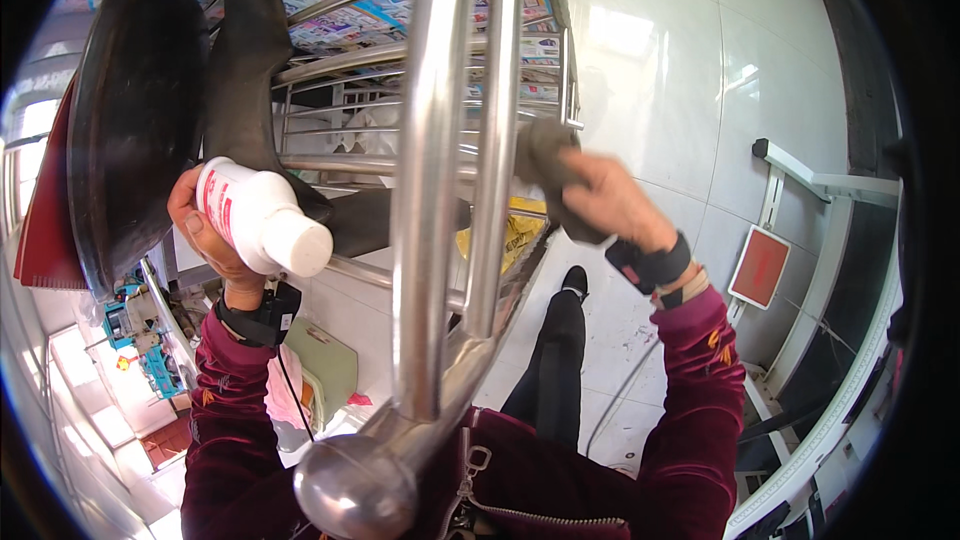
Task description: The person wipes a blue countertop with a dark cloth, then cleans a metal rack and a gray surface. They move plastic bags and a yellow tote while wiping, and briefly handle a white bottle. The person remains standing throughout.
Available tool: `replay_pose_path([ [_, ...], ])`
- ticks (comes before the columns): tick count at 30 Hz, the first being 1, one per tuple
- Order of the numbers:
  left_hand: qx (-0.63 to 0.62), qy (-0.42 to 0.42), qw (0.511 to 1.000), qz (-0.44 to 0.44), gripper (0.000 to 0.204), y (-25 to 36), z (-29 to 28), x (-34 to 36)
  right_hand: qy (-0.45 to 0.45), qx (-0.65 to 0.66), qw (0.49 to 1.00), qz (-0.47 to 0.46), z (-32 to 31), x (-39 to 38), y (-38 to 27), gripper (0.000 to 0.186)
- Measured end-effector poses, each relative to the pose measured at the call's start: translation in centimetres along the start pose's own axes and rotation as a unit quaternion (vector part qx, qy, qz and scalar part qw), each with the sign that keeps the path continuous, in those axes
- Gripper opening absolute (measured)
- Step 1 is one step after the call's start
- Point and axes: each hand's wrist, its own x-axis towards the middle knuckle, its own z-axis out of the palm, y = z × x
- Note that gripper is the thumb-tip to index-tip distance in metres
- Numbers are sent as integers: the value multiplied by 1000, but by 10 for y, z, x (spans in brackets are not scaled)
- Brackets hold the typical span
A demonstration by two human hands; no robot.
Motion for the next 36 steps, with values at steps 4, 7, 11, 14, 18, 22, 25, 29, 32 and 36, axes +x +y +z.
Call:
replay_pose_path([
  [4,20,1,1000,-21,62,10,7,0,138,-190,954,-186,-21,101,-16,40],
  [7,70,14,997,-9,69,11,9,2,186,-338,906,-171,-4,166,0,34],
  [11,87,14,996,-6,71,9,9,0,91,-513,854,-15,28,177,38,16],
  [14,89,-3,996,-22,71,11,7,-1,163,-374,908,-99,29,155,49,21],
  [18,91,-3,996,12,65,14,9,1,52,-500,851,-151,35,122,43,24],
  [22,60,-33,997,25,58,16,11,2,7,-485,861,-150,27,92,42,19],
  [25,75,-39,996,29,56,15,10,3,26,-442,880,-172,10,59,43,26],
  [29,68,-52,993,81,46,18,10,8,-8,-293,954,-66,-22,-8,27,35],
  [32,100,-35,985,140,36,22,12,13,87,-74,983,146,-20,-52,15,45],
  [36,39,-36,991,120,24,31,9,15,151,203,910,329,-5,-140,-22,40],
])
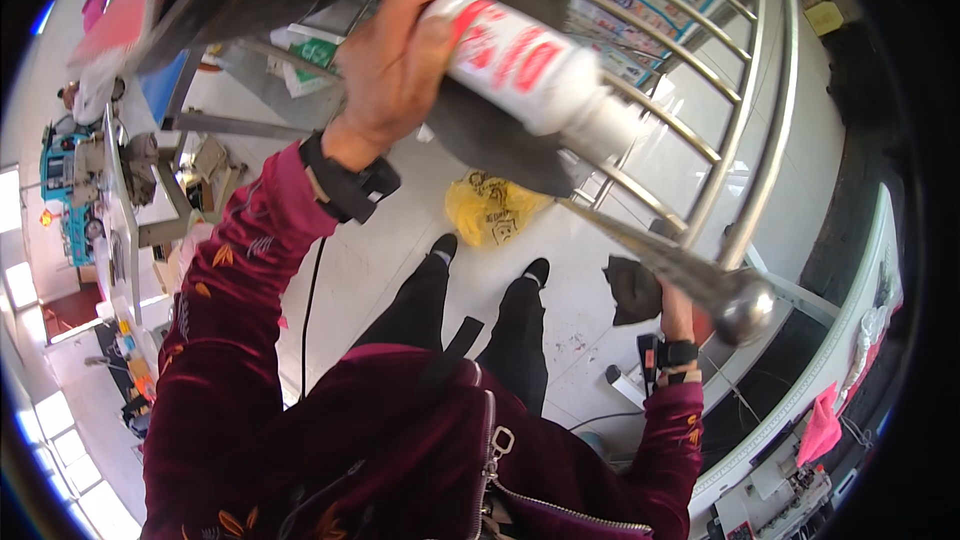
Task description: The person wipes a blue countertop with a dark cloth, then cleans a metal rack and a gray surface. They move plastic bags and a yellow tote while wiping, and briefly handle a white bottle. The person remains standing throughout.
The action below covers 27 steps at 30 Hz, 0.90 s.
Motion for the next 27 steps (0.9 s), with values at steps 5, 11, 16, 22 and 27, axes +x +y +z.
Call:
replay_pose_path([
  [5,28,-32,993,110,33,-7,-51,-28,-94,-146,980,100,65,-57,11,43],
  [11,-38,-157,966,-203,33,-44,-145,-169,-91,-201,972,-76,195,-22,9,45],
  [16,-6,-220,861,-459,27,-73,-229,-301,156,-467,800,-343,273,44,22,39],
  [22,-1,-170,808,-564,26,-68,-298,-415,290,-517,765,-253,356,120,42,35],
  [27,-27,-147,772,-617,24,-68,-308,-463,176,-567,696,-404,458,162,30,56],
])
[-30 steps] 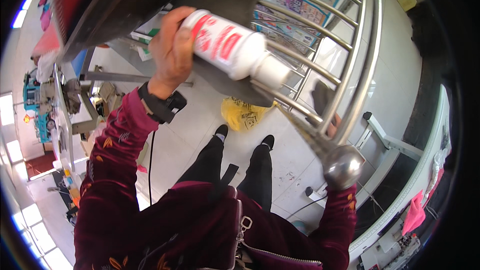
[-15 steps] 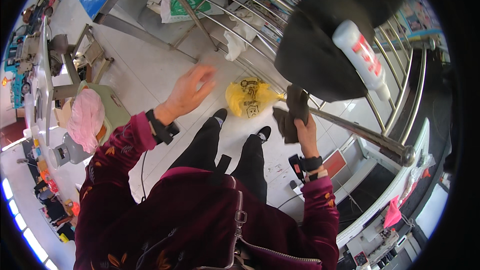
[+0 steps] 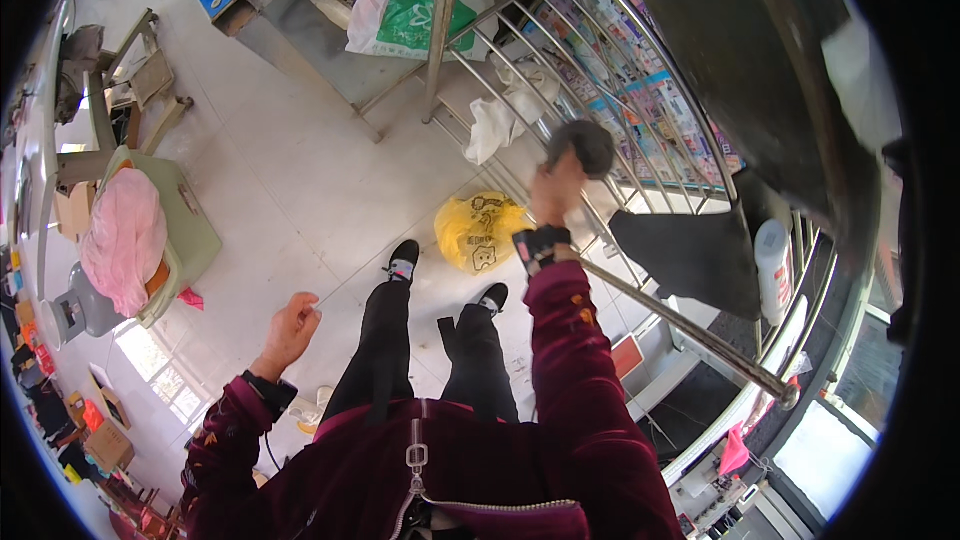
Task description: The person wipes a blue countertop with a dark cloth, then cleans a metal rack and a gray surface. They move plastic bags and a yellow tote while wiping, and briefly handle a white bottle. The person remains standing throughout.
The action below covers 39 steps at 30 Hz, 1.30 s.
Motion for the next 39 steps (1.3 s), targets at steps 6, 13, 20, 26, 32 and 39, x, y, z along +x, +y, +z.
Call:
replay_pose_path([
  [6,-30,-7,999,-18,21,-14,1,5,-132,50,990,-27,36,82,-137,44],
  [13,-55,7,998,-24,21,-6,6,26,-125,575,781,210,-9,104,-78,32],
  [20,-42,5,997,-59,23,-15,10,20,168,441,850,235,4,184,55,44],
  [26,-34,18,995,-96,22,-29,6,-4,-58,207,970,114,47,257,5,53],
  [32,-56,36,994,-85,22,-32,6,-9,-137,48,989,-39,72,273,-109,53],
  [39,-48,25,996,-71,22,-17,3,-6,-172,-126,956,-200,47,231,-115,52],
])
